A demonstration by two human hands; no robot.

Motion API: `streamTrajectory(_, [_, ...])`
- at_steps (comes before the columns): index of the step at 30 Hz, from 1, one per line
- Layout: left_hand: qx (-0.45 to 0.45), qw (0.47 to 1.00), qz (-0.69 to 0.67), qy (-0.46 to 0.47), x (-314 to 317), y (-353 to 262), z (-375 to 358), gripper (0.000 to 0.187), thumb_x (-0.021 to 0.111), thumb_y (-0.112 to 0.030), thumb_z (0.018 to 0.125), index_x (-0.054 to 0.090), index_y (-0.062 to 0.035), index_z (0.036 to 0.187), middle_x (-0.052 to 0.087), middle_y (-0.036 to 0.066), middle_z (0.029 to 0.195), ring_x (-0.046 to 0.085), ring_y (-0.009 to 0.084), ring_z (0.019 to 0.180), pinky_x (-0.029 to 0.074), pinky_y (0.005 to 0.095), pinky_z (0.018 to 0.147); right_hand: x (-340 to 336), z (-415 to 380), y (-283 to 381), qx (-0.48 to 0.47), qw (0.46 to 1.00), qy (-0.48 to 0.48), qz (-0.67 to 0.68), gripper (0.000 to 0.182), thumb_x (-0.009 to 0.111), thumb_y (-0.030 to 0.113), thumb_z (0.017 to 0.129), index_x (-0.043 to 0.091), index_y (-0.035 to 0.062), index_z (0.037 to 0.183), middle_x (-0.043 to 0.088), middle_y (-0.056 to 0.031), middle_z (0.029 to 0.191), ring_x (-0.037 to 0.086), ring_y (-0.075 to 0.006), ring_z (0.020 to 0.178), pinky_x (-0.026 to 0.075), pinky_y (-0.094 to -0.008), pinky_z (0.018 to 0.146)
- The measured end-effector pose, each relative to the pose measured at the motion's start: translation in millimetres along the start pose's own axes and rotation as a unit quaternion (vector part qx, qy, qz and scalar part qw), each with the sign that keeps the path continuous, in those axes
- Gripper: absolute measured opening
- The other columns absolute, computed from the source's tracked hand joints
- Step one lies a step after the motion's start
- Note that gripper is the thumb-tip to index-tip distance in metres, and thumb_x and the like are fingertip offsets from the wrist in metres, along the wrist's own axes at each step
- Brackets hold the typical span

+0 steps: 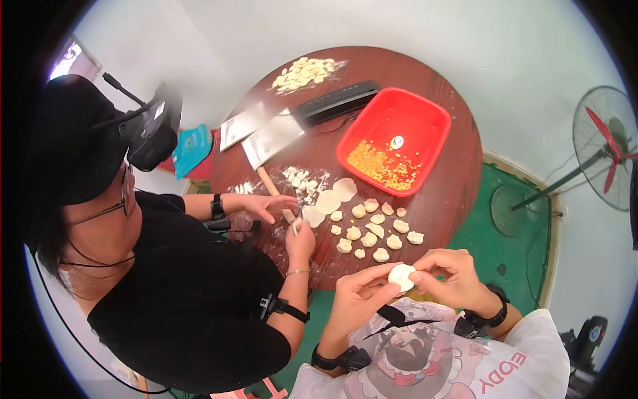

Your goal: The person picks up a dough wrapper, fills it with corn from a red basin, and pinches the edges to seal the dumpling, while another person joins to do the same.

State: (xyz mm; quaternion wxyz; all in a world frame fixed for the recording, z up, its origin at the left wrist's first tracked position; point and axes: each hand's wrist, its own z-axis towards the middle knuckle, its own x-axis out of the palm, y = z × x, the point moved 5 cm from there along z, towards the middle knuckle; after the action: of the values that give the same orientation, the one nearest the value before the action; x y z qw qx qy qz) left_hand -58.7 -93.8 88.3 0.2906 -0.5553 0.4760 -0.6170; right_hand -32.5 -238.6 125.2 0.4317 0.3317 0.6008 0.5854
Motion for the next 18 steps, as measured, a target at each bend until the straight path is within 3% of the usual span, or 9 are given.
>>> streamTrajectory(2, [-0.009,1.000,-0.008,-0.006,7,5,9,0.031,0.059,0.000,0.078,0.052,0.0060,0.108,0.058,0.012,0.099,0.057,0.0143,0.087,0.050,0.0240,0.075,-15,5,-5,-0.011,0.998,0.036,-0.057,0.013,0.062,0.003,0.076,0.060,-0.0024,0.087,0.061,-0.0065,0.075,0.059,-0.0084,0.065,0.049,-0.0207,0.054])
streamTrajectory(6, [-0.031,0.999,0.021,-0.011,21,16,28,0.030,0.059,-0.002,0.079,0.053,0.0056,0.107,0.058,0.011,0.098,0.057,0.0129,0.086,0.049,0.0236,0.074,-41,13,-12,0.015,0.998,0.043,-0.048,0.019,0.064,0.006,0.075,0.059,-0.0009,0.092,0.061,-0.0057,0.075,0.058,-0.0084,0.065,0.049,-0.0208,0.054])
streamTrajectory(11, [-0.058,0.998,0.015,-0.038,41,25,50,0.032,0.059,0.001,0.078,0.051,0.0072,0.108,0.058,0.013,0.097,0.058,0.0155,0.088,0.048,0.0265,0.077,-67,21,-31,-0.005,0.998,0.052,-0.029,0.009,0.062,0.003,0.076,0.058,-0.0035,0.082,0.062,-0.0089,0.071,0.059,-0.0091,0.062,0.047,-0.0206,0.053])
streamTrajectory(18, [-0.086,0.994,0.043,-0.047,44,48,55,0.034,0.059,-0.003,0.079,0.049,0.0029,0.111,0.056,0.007,0.101,0.055,0.0103,0.089,0.048,0.0230,0.073,-76,28,-46,-0.035,0.996,0.078,-0.034,0.011,0.062,0.004,0.076,0.059,-0.0034,0.083,0.060,-0.0072,0.070,0.056,-0.0083,0.058,0.047,-0.0202,0.052])
